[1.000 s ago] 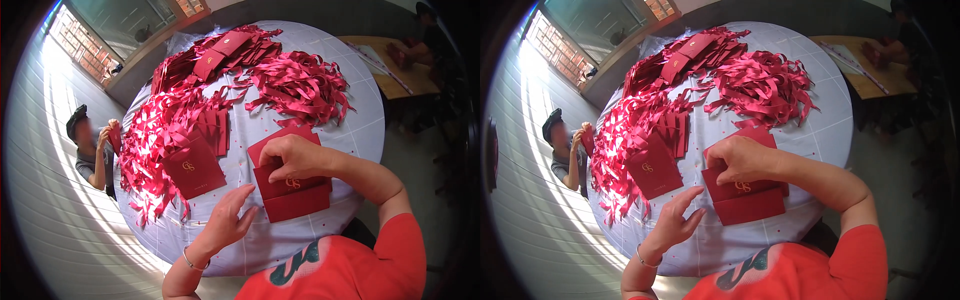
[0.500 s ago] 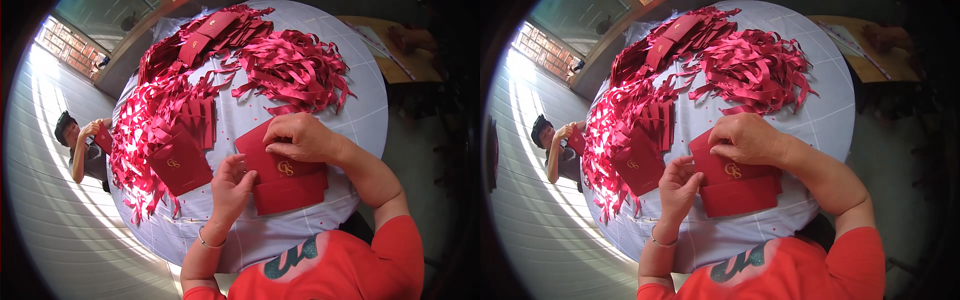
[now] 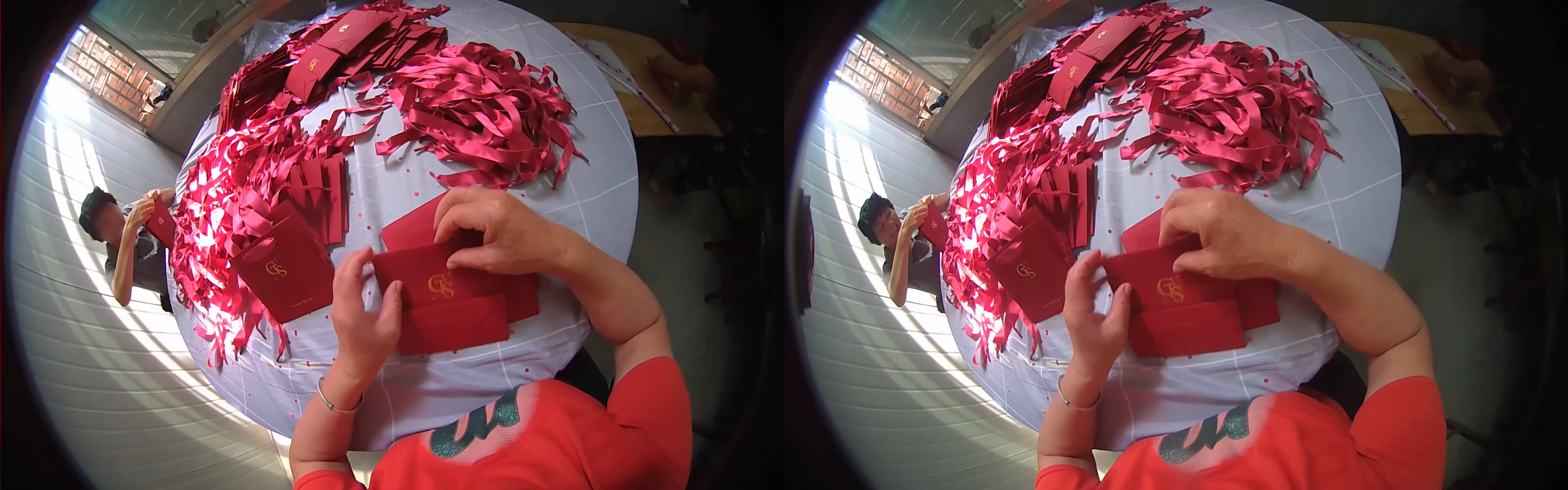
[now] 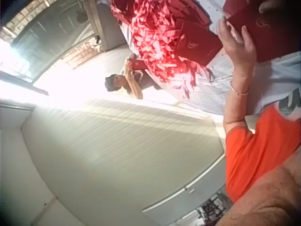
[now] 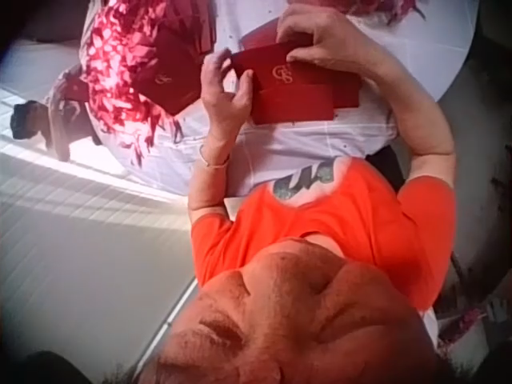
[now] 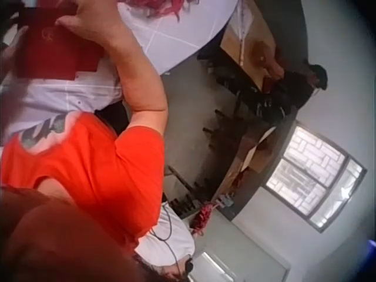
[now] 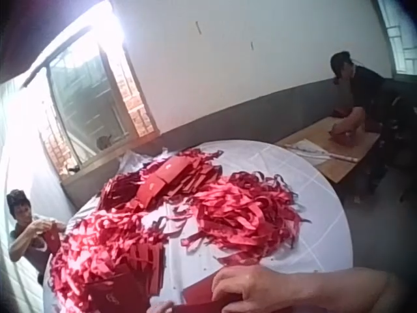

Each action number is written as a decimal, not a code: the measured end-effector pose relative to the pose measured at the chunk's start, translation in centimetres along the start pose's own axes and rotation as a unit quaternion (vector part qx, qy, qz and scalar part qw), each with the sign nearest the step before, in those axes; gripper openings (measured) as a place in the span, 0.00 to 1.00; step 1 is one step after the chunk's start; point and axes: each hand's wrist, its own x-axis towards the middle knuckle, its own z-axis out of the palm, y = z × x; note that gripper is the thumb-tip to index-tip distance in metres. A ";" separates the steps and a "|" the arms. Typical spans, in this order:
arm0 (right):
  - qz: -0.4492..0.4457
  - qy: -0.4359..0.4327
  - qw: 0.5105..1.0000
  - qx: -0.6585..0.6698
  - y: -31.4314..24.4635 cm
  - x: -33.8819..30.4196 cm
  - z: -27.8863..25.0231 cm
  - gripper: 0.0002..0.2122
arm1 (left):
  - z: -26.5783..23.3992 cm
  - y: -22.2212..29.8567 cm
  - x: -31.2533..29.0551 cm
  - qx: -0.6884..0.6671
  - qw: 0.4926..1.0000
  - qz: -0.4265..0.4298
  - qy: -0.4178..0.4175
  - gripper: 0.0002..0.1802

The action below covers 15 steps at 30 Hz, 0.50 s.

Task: The person attaches ribbon handles to paper gift bags by hand, threading the ribbons into the bags and stacking the assembled bags on the table.

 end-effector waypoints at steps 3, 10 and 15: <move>-0.033 -0.015 0.999 0.030 0.2 -0.1 1.8 0.12 | -0.9 1.6 0.5 0.154 0.972 0.176 -0.001 0.21; -0.069 -0.065 0.995 0.012 -0.6 -0.1 3.5 0.10 | -0.6 3.6 -0.6 0.180 0.967 0.175 -0.046 0.09; -0.060 0.173 0.964 -0.192 1.7 0.8 -0.5 0.09 | -0.7 3.2 -0.5 0.170 0.974 0.137 -0.065 0.08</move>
